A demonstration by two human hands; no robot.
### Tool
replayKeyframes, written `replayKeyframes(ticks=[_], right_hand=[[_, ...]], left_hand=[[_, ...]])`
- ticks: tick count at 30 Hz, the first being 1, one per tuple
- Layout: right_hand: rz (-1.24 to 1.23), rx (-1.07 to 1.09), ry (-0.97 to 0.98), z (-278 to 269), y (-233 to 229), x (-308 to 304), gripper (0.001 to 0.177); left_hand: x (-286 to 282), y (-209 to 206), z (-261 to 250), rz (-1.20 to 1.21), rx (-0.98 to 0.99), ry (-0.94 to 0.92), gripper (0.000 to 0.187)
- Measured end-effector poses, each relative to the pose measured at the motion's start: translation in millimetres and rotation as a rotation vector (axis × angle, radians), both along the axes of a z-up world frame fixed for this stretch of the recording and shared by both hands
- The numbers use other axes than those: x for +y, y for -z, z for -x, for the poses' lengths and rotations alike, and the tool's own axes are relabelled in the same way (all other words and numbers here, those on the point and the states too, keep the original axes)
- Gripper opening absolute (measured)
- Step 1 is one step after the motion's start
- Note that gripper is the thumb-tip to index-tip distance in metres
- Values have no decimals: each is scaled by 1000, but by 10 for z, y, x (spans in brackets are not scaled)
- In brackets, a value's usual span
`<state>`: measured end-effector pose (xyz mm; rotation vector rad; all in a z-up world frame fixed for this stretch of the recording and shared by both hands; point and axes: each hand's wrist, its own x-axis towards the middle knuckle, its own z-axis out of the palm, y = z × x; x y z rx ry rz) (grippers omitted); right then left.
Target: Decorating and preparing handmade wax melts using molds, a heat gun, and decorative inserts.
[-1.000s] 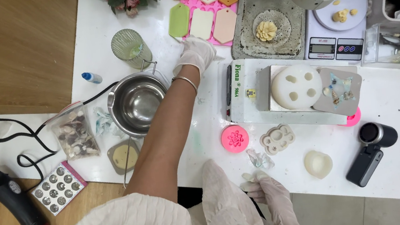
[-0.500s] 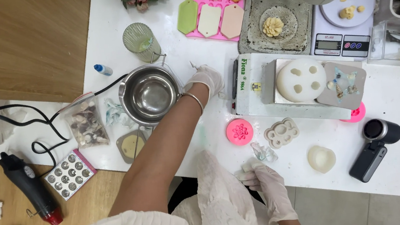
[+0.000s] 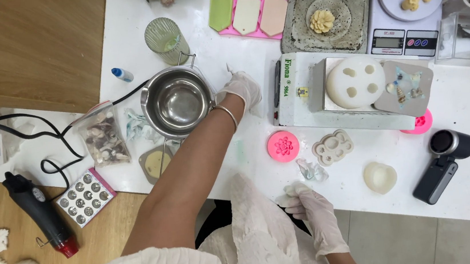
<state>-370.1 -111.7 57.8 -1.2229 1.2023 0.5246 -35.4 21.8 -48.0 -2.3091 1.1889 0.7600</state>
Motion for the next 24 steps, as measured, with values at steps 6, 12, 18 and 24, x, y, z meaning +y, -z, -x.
replayKeyframes(ticks=[6,12,18,24], right_hand=[[5,-19,2,-15,-41,-27,38],[14,10,15,85,33,-29,37],[9,-9,-6,19,40,-28,36],[2,-21,26,80,32,-91,37]], left_hand=[[91,-186,-291,140,-90,-53,20],[94,-73,-142,116,-104,-91,19],[118,-189,-169,51,-39,-100,19],[104,-252,-1,44,-40,-61,19]])
